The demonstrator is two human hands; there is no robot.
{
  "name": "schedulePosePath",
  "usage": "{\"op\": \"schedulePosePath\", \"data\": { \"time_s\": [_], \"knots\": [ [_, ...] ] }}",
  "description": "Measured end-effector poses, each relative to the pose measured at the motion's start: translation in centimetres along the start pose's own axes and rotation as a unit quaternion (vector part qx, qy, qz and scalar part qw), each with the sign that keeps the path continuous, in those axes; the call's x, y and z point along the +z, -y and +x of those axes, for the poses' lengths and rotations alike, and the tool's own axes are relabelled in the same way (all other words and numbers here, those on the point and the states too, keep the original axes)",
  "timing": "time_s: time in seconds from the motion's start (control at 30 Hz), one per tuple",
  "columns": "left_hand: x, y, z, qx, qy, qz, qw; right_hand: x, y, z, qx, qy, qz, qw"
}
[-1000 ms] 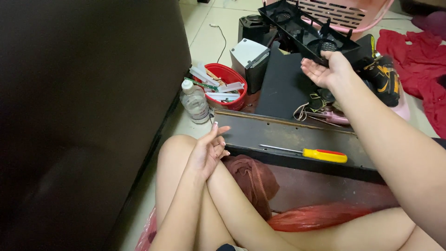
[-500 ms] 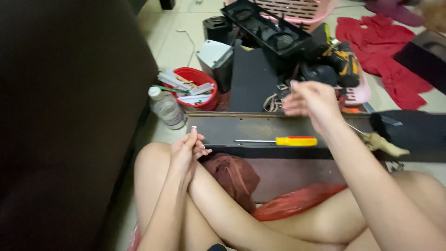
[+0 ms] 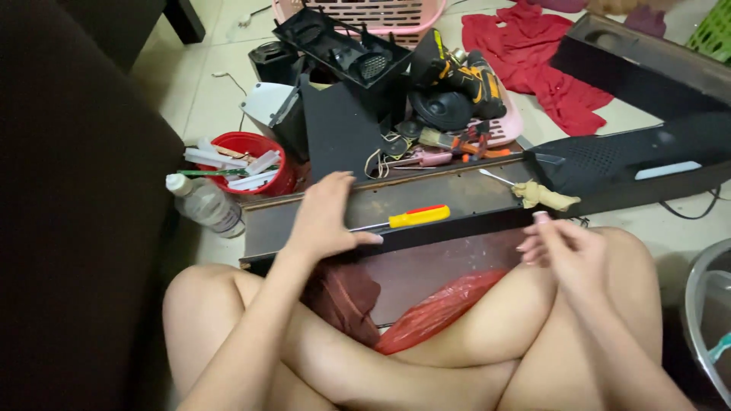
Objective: Adjusting and repairing a speaker housing using a screwdriver and pliers while sitting on the floor.
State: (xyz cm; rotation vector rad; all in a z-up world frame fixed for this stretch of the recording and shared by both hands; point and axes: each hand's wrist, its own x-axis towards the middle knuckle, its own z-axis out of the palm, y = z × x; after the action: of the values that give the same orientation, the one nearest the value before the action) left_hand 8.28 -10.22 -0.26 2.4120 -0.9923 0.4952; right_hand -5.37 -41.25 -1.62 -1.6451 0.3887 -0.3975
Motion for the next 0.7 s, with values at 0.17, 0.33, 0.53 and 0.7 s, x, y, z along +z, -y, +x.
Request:
{"op": "schedulePosePath", "data": {
  "time_s": [0.17, 0.33, 0.53, 0.7],
  "knots": [
    [2.4, -4.1, 3.9, -0.039, 0.212, 0.078, 0.973, 1.4, -1.9, 1.0, -0.074, -0.046, -0.154, 0.984],
    [5.4, -6.5, 7.4, -0.003, 0.257, 0.090, 0.962, -0.2, -0.9, 3.5, -0.256, -0.103, -0.336, 0.901],
    [10.9, -9.1, 11.3, 0.000, 0.314, 0.120, 0.942, -2.0, -1.6, 5.2, -0.304, -0.150, -0.388, 0.857],
    [13.8, -9.7, 12.4, -0.019, 0.313, 0.186, 0.931, -0.8, 0.4, 4.1, -0.380, -0.094, -0.362, 0.846]
  ]
}}
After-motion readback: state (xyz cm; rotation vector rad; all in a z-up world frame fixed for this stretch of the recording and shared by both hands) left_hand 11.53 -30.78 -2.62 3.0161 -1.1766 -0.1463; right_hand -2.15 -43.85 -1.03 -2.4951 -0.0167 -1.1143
